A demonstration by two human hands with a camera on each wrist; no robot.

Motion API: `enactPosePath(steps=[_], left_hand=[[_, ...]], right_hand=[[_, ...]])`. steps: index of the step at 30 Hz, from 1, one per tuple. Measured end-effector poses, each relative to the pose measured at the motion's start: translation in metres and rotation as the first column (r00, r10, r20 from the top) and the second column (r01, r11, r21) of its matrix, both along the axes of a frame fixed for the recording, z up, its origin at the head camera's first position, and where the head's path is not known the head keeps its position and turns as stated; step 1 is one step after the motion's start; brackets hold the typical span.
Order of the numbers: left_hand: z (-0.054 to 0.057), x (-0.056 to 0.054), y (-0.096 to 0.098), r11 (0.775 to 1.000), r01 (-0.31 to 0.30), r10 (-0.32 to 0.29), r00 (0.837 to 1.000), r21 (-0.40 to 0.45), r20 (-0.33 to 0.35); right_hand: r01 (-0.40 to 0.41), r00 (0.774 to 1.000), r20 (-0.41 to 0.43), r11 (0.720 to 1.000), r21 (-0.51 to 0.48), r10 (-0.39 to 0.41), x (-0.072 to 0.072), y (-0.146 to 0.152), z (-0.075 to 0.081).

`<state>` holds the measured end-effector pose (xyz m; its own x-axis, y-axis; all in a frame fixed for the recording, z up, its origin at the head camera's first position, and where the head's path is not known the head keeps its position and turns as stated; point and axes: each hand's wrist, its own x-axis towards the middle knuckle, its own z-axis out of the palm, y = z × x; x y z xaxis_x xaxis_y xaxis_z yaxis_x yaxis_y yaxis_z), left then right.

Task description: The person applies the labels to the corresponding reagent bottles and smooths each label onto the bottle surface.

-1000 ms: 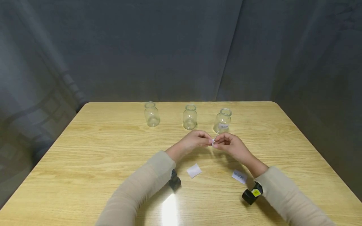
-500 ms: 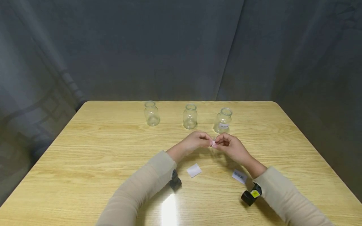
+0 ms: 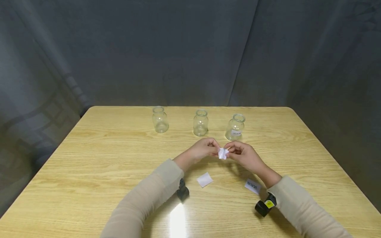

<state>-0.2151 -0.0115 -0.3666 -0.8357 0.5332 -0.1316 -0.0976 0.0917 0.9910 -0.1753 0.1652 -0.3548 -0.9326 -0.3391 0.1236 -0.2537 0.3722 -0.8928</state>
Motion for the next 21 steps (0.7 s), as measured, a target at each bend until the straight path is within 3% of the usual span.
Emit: enactPosePath(steps=[4,7,11,16,21], left_hand=[[0.013,0.008,-0.004,1.0,-0.001,0.0,1.0,-0.021,-0.012],[0.014,0.008,-0.005,1.0,0.005,-0.005,1.0,-0.023,-0.016],[0.002,0.001,-0.004,1.0,-0.011,0.01,1.0,-0.027,-0.006],[0.001,0.0,-0.004,0.999,-0.034,0.034,0.999,-0.034,-0.002],[0.001,0.001,-0.005,1.0,-0.017,0.017,1.0,-0.012,0.023]], right_hand=[[0.004,1.0,0.002,1.0,0.028,-0.004,0.001,0.001,0.001],[0.0,1.0,0.002,0.999,0.051,0.0,0.001,0.002,0.002],[-0.018,1.0,-0.007,0.997,0.076,0.018,0.001,0.004,0.002],[0.017,0.998,-0.06,0.993,0.118,-0.01,-0.001,0.005,0.002],[0.052,0.991,-0.125,0.992,0.117,-0.037,-0.002,0.004,0.002]])
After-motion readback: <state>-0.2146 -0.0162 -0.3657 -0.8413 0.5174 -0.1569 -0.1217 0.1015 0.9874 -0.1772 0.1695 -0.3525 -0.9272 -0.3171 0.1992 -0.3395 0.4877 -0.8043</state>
